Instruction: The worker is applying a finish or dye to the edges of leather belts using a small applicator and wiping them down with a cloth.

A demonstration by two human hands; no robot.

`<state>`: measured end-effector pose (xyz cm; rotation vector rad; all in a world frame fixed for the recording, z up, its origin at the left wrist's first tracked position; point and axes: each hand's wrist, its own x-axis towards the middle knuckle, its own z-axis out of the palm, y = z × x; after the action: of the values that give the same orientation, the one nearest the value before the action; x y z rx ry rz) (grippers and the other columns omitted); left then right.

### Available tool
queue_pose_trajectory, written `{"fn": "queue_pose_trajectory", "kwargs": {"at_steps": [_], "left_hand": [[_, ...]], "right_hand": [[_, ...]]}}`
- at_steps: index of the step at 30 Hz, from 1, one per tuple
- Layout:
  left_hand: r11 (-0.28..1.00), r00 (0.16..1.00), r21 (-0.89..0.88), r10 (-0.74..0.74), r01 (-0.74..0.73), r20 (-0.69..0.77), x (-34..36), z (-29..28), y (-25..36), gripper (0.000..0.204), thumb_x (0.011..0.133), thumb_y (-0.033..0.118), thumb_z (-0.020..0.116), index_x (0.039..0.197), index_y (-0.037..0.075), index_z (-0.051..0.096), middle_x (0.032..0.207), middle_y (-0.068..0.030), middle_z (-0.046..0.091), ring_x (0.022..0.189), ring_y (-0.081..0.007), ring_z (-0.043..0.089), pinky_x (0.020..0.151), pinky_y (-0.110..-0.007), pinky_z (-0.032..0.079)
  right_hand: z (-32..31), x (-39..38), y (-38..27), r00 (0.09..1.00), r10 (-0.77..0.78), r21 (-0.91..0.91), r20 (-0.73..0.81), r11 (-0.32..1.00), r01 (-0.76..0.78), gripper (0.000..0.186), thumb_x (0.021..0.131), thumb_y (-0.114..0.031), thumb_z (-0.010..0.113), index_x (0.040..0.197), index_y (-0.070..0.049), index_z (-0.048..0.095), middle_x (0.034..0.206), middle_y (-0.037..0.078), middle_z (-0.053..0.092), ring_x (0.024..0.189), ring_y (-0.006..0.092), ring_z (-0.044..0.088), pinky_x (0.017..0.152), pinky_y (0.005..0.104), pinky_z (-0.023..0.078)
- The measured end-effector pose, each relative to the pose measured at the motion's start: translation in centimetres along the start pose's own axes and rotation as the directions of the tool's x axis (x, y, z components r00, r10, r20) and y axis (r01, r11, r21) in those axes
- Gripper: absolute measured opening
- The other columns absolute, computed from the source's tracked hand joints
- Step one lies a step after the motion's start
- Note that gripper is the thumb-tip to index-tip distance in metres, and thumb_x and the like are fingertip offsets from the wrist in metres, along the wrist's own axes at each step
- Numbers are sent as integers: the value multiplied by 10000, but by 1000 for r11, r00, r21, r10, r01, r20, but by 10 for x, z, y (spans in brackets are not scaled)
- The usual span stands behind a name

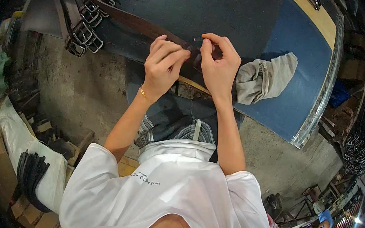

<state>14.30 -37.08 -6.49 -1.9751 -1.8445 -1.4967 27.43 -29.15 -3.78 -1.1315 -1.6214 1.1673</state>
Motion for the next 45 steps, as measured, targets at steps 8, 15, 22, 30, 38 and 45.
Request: {"fn": "queue_pose_trajectory", "kwargs": {"at_steps": [8, 15, 22, 30, 38, 45], "left_hand": [[942, 938, 37, -336, 334, 85, 24, -2, 11, 153, 781, 15, 748, 933, 20, 731, 886, -67, 638, 886, -245, 622, 847, -392, 479], [988, 991, 78, -134, 135, -21, 7, 4, 8, 161, 744, -12, 776, 887, 48, 735, 812, -47, 600, 780, -231, 612, 907, -435, 501], [994, 996, 83, -64, 69, -58, -4, 7, 4, 215, 673, -48, 795, 863, 41, 748, 824, -42, 629, 762, -220, 617, 951, -477, 502], [993, 997, 92, -64, 68, -46, -4, 9, 3, 209, 664, -28, 789, 858, 38, 748, 835, -45, 640, 773, -222, 624, 964, -464, 498], [994, 997, 84, -64, 68, -44, -3, 9, 3, 184, 675, -30, 778, 846, 29, 747, 835, -52, 641, 775, -223, 624, 973, -470, 494], [999, 998, 39, -32, 34, -58, -7, 9, 0, 243, 653, -65, 711, 883, 15, 714, 883, -47, 608, 788, -217, 616, 994, -495, 463]], "right_hand": [[1, -6, -3, 974, 206, 277, -98, 945, -172, 122, 964, -47, 622, 1024, 32, 693, 813, -7, 593, 656, 38, 525, 563, 190, 406], [3, -1, -2, 997, 80, 81, -18, 994, -79, 93, 931, -11, 633, 969, 32, 706, 794, 8, 613, 654, 40, 536, 559, 194, 405], [2, -2, -3, 998, -4, -95, 62, 995, 10, 102, 859, 20, 672, 946, 11, 725, 778, 40, 649, 610, 68, 550, 552, 229, 424], [3, -1, -8, 996, -18, -151, 90, 988, 31, 112, 842, 24, 685, 938, -1, 738, 781, 40, 652, 606, 64, 556, 533, 220, 426], [3, -1, -9, 994, -43, -174, 102, 983, 60, 119, 836, 31, 688, 940, 1, 737, 778, 40, 650, 601, 62, 548, 521, 215, 417], [5, -2, -5, 995, -34, -164, 91, 985, 48, 103, 851, 36, 675, 940, 18, 723, 779, 37, 641, 602, 54, 539, 520, 215, 409]]}}
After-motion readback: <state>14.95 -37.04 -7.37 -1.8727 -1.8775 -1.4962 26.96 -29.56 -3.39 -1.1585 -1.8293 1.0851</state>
